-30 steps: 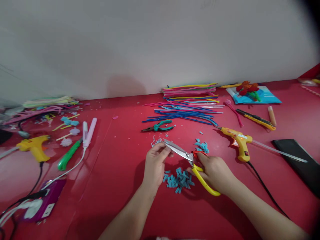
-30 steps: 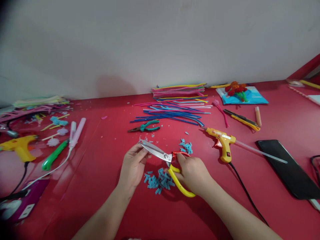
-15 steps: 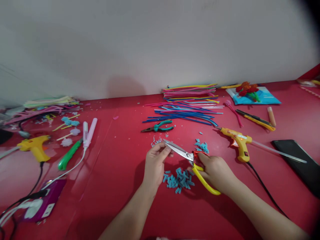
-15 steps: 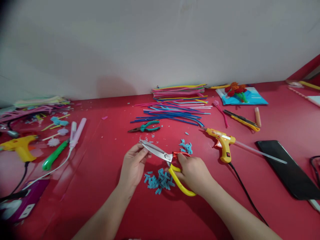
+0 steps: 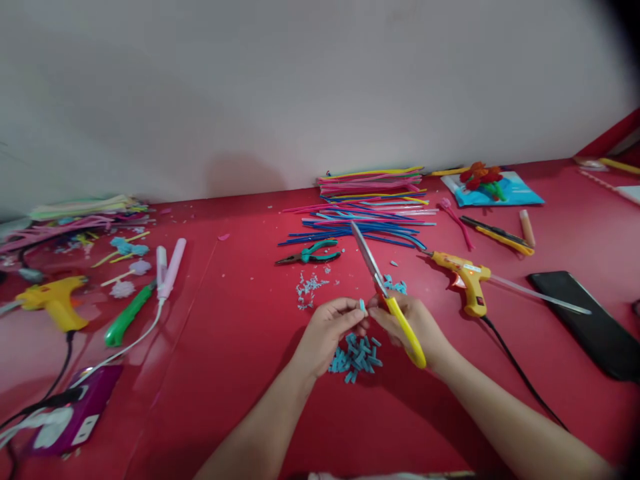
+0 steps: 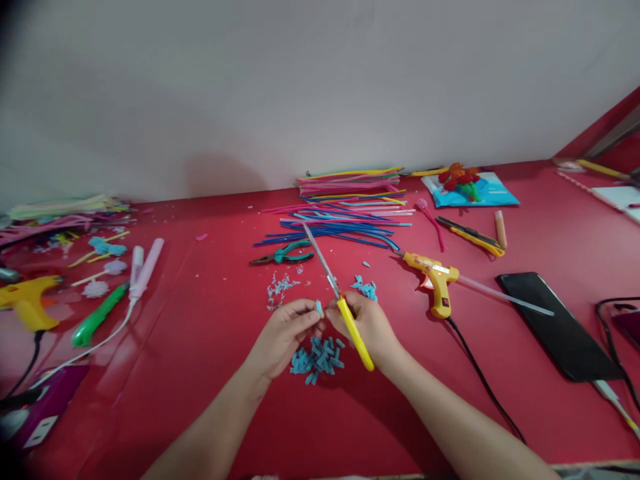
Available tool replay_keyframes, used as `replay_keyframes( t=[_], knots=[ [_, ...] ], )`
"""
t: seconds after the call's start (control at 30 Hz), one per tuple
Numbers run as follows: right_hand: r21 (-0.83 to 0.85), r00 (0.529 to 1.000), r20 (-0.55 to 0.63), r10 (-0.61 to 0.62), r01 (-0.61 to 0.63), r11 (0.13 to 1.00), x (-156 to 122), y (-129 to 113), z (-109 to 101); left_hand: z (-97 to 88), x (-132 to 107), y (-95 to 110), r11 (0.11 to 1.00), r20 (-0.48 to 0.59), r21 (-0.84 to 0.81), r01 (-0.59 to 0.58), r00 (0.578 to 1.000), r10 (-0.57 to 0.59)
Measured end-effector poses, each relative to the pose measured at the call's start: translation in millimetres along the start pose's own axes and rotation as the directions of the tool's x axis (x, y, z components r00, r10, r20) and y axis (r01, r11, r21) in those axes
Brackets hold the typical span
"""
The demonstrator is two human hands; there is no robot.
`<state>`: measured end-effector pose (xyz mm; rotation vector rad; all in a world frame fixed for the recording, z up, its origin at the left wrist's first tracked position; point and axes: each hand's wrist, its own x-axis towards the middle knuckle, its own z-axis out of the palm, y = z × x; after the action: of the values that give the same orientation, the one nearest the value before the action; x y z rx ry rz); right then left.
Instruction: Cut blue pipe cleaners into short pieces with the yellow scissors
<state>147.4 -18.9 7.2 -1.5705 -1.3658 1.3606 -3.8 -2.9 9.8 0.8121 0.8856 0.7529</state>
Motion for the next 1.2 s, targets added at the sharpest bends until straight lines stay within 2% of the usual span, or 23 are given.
replay_keyframes(
  t=[0.1, 0.3, 0.5, 0.8, 0.9, 0.97, 1.03, 1.13, 1.2],
  knots=[
    [0.178, 0.998, 0.021, 0.052, -0.055, 0.982, -1.3, -2.3, 0.2, 1.3, -1.0, -1.4, 0.999, 0.052, 0.034, 0.041, 0.998, -0.043],
    [0.24, 0.997, 0.055, 0.062, -0.073, 0.968, -2.5, -0.5, 0.5, -0.7, 0.1, -3.5, 0.989, 0.073, 0.112, 0.092, 0.992, -0.101],
    [0.004, 0.999, -0.037, -0.026, 0.027, 1.0, 0.1, 0.5, 3.2, -2.9, 3.7, -9.6, 0.973, -0.033, 0.229, 0.006, 0.999, 0.001],
    [-0.084, 0.994, -0.055, -0.094, 0.089, 0.992, 3.3, 7.0, 8.1, -0.6, 3.3, -14.9, 0.92, -0.036, 0.383, -0.083, 0.994, 0.104],
    [-0.118, 0.992, -0.055, -0.11, 0.103, 0.988, 3.4, 7.4, 5.6, -0.9, 3.0, -14.7, 0.919, -0.026, 0.381, -0.102, 0.992, 0.121],
    [-0.173, 0.989, -0.061, -0.131, 0.119, 0.978, 3.2, 7.6, 1.4, -2.4, 3.2, -12.1, 0.931, -0.057, 0.348, -0.109, 0.989, 0.137],
    [-0.327, 0.983, -0.074, -0.169, 0.136, 0.935, 2.7, 8.4, -4.2, -5.3, 4.0, -7.9, 0.956, -0.144, 0.268, -0.12, 0.976, 0.163],
    [-0.627, 0.976, -0.055, -0.209, 0.129, 0.768, 1.1, 11.1, -11.2, -11.0, 6.0, -1.0, 0.981, -0.27, 0.119, -0.154, 0.946, 0.182],
    [-0.737, 0.978, -0.007, -0.209, 0.136, 0.663, -0.7, 13.1, -12.9, -14.5, 7.4, 2.1, 0.982, -0.302, 0.032, -0.184, 0.935, 0.185]
  ],
)
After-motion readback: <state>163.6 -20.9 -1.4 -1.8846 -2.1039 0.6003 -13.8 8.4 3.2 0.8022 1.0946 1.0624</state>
